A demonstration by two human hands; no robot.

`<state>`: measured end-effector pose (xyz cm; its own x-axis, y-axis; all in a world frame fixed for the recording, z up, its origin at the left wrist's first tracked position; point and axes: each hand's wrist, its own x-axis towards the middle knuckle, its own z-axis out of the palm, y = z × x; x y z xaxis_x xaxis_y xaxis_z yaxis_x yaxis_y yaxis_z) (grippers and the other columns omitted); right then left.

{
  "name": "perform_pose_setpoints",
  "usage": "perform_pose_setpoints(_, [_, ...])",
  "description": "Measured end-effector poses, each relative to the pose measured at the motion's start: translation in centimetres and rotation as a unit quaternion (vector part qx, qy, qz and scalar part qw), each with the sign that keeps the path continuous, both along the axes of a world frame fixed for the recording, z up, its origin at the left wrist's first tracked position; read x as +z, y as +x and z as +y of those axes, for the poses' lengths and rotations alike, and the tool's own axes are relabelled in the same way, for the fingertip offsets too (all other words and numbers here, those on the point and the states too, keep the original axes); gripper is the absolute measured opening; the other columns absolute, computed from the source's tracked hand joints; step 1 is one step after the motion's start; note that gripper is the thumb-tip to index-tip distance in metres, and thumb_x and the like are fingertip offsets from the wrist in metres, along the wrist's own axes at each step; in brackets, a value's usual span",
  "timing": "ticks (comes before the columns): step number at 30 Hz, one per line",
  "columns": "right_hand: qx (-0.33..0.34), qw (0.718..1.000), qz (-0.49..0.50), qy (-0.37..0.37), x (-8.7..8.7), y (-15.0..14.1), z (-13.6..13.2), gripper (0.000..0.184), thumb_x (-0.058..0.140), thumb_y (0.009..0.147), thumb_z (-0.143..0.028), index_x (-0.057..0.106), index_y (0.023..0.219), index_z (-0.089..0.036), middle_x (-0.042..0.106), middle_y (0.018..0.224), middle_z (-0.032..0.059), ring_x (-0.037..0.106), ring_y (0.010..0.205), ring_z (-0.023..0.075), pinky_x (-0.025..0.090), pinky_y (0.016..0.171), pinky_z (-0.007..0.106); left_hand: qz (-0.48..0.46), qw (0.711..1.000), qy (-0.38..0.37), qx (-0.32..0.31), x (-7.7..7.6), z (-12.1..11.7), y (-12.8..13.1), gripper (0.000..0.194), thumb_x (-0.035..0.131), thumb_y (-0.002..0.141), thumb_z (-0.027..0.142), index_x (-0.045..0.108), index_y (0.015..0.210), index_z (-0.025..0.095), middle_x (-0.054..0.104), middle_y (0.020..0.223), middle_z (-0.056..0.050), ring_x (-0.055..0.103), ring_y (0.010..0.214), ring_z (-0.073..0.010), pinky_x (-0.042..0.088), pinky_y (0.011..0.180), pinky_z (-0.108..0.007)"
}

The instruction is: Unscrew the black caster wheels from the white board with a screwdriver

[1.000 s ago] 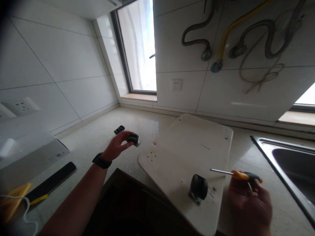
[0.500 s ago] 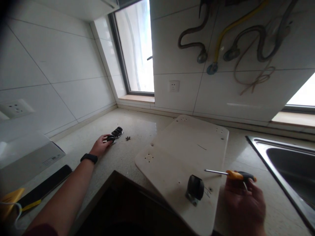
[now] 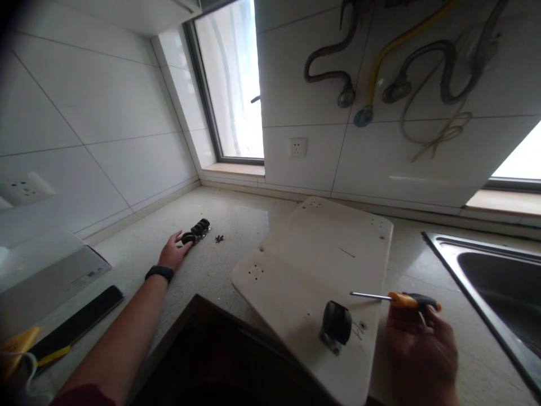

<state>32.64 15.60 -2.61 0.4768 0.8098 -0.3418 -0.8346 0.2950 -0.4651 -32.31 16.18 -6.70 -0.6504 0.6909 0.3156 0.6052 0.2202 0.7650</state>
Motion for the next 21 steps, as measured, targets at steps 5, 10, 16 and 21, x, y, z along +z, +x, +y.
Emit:
perform_pose_setpoints(5, [-0.002, 1.0, 0.007, 0.003, -0.7, 0.4, 0.8, 0.024, 0.048, 0.093, -0.01, 0.069, 0.091, -0.02, 0.075, 0.082, -0.001, 0.076, 0.074, 0.0101, 0.071, 0.069, 0.026, 0.086, 0.993, 0.058, 0.052, 0.1, -1.1, 1.7, 0.064, 0.071, 0.085, 0.033, 0.051, 0.142, 0.01, 0.06, 0.121, -0.015, 0.06, 0.108, -0.029, 0.05, 0.103, -0.05])
perform_pose_setpoints(10, [-0.022, 1.0, 0.013, 0.01, -2.5, 1.2, 1.9, 0.012, 0.054, 0.088, -0.014, 0.064, 0.088, -0.019, 0.069, 0.075, -0.0044, 0.07, 0.063, 0.0068, 0.065, 0.064, 0.018, 0.128, 0.986, 0.103, 0.039, 0.8, -2.5, 5.6, 0.047, 0.062, 0.088, 0.035, 0.055, 0.129, 0.013, 0.055, 0.104, -0.008, 0.054, 0.101, -0.0282, 0.049, 0.099, -0.05])
perform_pose_setpoints(16, [-0.005, 1.0, -0.017, 0.003, -3.5, 1.2, 1.5, 0.009, 0.066, 0.083, -0.019, 0.064, 0.092, -0.018, 0.072, 0.079, -0.0024, 0.073, 0.069, 0.0096, 0.064, 0.067, 0.018, 0.111, 0.984, 0.121, -0.073, 1.5, -6.3, 14.5, 0.039, 0.057, 0.093, 0.04, 0.056, 0.126, 0.018, 0.056, 0.103, -0.005, 0.054, 0.077, -0.0212, 0.051, 0.082, -0.042])
perform_pose_setpoints(21, [0.002, 0.999, -0.033, 0.011, -3.4, 0.6, 1.1, 0.009, 0.069, 0.082, -0.018, 0.064, 0.089, -0.018, 0.072, 0.078, -0.0021, 0.074, 0.071, 0.0094, 0.064, 0.07, 0.017, -0.002, 0.977, 0.023, -0.212, 1.8, -12.5, 23.8, 0.028, 0.058, 0.094, 0.042, 0.059, 0.117, 0.027, 0.065, 0.106, -0.008, 0.064, 0.097, -0.03, 0.053, 0.088, -0.044])
